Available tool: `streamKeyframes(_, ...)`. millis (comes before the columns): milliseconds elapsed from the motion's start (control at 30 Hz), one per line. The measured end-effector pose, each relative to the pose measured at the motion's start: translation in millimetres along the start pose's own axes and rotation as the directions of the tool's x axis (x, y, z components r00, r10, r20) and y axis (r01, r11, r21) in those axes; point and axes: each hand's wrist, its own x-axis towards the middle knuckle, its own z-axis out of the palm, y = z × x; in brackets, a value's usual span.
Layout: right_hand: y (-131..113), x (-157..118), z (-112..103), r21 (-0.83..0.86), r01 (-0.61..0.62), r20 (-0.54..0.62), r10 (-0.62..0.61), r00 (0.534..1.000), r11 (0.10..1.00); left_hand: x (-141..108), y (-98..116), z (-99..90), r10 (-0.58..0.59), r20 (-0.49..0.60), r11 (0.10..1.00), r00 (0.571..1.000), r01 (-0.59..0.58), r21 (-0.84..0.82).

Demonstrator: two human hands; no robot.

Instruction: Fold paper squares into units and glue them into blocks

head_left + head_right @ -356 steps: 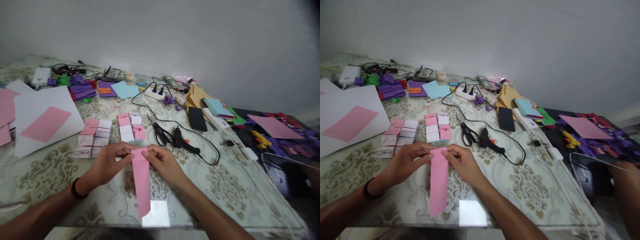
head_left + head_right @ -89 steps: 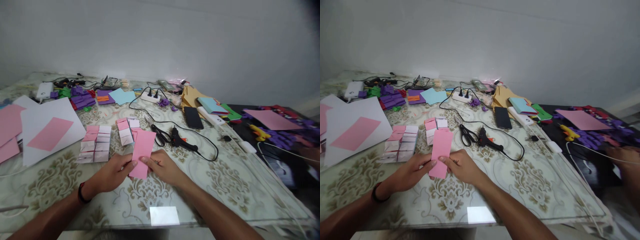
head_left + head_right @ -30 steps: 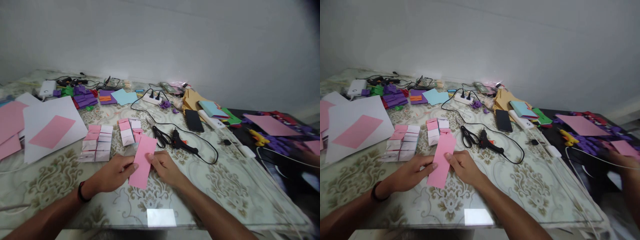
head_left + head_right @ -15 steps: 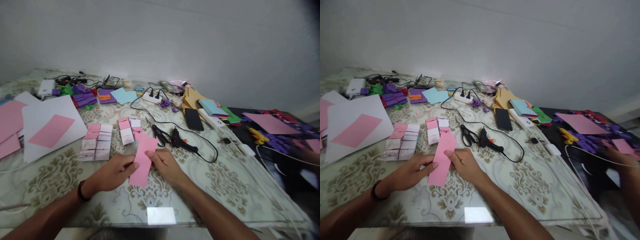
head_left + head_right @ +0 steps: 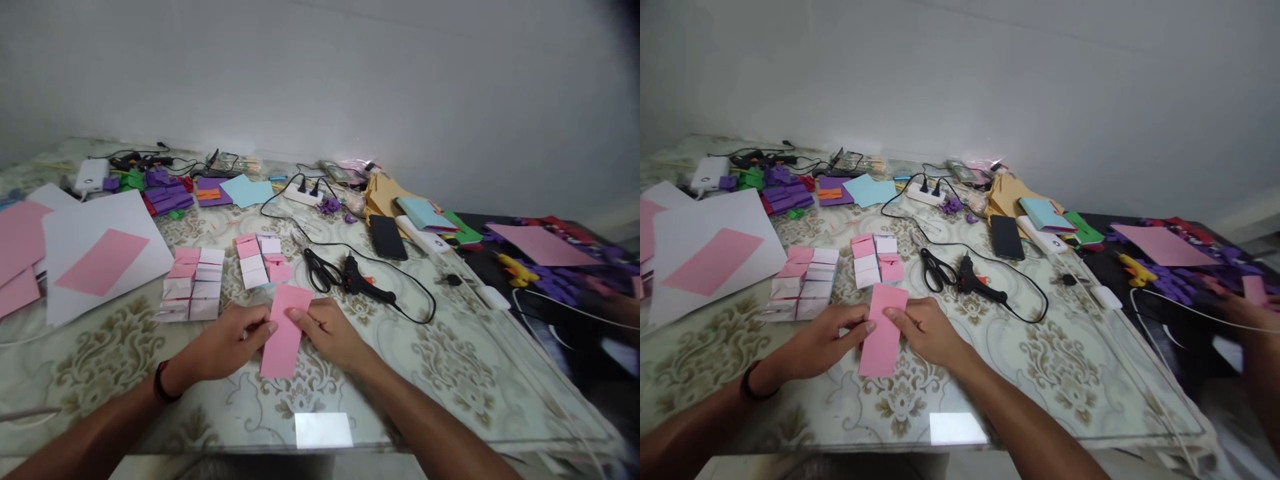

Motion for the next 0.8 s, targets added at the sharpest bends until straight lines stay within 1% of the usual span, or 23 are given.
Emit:
streamKeyframes(300, -1.3, 0.5, -0.3, -0.011, -0.016, -0.033, 0.016, 0.999, 1.000, -0.8, 2.2, -1.0, 0.020, 0.000, 0.998, 1.000, -0.019, 0.056)
streamKeyframes(800, -0.6, -0.3, 0.4, 0.007, -0.046, -0.041, 0.046, 0.998, 0.999, -1.2, 2.2, -1.5, 0.040, -0.008, 0.998, 0.999, -0.039, 0.050)
